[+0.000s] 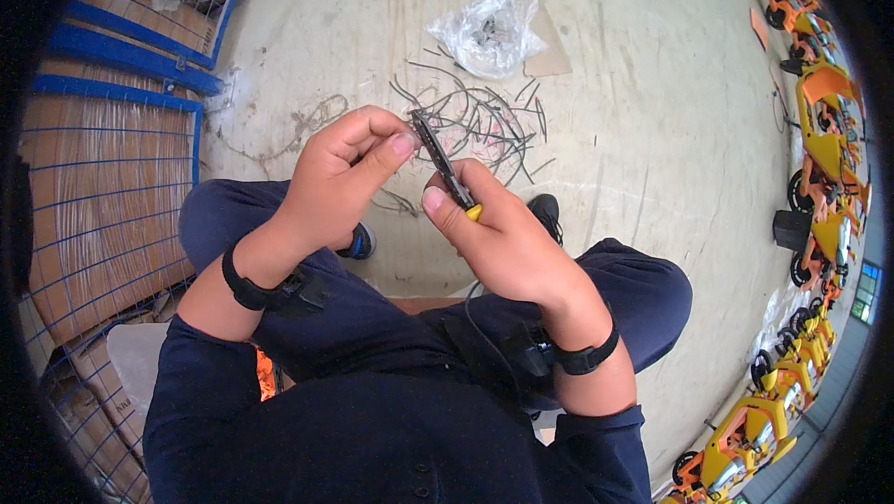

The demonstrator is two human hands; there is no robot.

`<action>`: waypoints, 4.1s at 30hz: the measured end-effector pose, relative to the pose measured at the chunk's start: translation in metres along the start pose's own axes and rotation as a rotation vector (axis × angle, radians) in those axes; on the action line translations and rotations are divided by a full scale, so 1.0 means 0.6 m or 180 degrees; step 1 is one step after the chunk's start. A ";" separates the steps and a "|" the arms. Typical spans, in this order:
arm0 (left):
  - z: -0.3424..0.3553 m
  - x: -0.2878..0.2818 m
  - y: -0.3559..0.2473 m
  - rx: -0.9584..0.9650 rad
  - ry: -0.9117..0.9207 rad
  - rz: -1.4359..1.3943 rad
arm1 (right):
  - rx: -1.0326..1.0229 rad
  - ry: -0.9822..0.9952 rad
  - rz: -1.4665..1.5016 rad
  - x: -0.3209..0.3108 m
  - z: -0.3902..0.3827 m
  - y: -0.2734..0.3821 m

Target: The person strips the ends of several electrical wires using a wire stripper and then twists the exposed copper strands together by hand.

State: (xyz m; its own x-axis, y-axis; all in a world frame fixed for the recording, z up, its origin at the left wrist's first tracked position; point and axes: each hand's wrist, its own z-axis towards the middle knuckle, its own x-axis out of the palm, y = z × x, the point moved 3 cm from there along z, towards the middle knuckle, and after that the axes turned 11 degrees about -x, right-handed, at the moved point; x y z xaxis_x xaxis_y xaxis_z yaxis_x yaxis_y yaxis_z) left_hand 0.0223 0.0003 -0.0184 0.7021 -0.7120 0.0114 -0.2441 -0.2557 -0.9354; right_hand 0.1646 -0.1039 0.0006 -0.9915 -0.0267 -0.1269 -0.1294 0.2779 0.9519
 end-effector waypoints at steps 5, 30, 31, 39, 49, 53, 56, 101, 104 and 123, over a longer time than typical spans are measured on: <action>0.000 -0.002 0.003 0.0082 0.0024 -0.0130 | 0.0266 0.0058 0.0491 0.001 0.000 -0.002; -0.014 -0.007 -0.018 0.0426 -0.0558 0.0171 | -0.0332 -0.0334 -0.0876 0.004 0.012 -0.001; -0.015 -0.007 -0.021 0.0567 -0.0697 0.0240 | -0.0377 -0.0449 -0.1136 0.004 0.013 -0.002; -0.001 -0.018 -0.005 -0.0011 -0.0069 0.0479 | -0.0631 -0.0540 -0.1530 0.008 0.011 -0.001; -0.004 -0.031 0.019 -0.0696 0.0499 -0.1327 | -0.0621 -0.1035 -0.1663 -0.008 0.030 -0.021; -0.023 -0.059 0.024 -0.0753 0.0405 -0.1457 | 0.0021 -0.2455 -0.1127 -0.183 0.031 -0.087; -0.035 -0.092 0.042 -0.0270 -0.0045 -0.1340 | 0.0114 -0.2122 0.0030 -0.177 0.022 -0.046; -0.023 -0.039 0.009 -0.0074 0.0149 -0.0229 | 0.0081 0.0052 -0.0379 0.026 0.015 -0.002; -0.024 -0.039 0.013 -0.0699 0.0390 -0.0712 | -0.0014 -0.0100 -0.0614 0.020 0.020 -0.004; -0.032 -0.054 0.056 -0.0993 0.0564 -0.1505 | 0.0716 -0.0736 -0.0556 -0.051 0.055 -0.058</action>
State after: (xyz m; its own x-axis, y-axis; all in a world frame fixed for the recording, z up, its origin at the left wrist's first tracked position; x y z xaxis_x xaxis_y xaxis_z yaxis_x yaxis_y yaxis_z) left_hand -0.0213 0.0022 -0.0434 0.6667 -0.5654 0.4856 -0.1358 -0.7328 -0.6667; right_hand 0.1995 -0.0808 -0.0376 -0.9229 0.1181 -0.3664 -0.2658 0.4931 0.8284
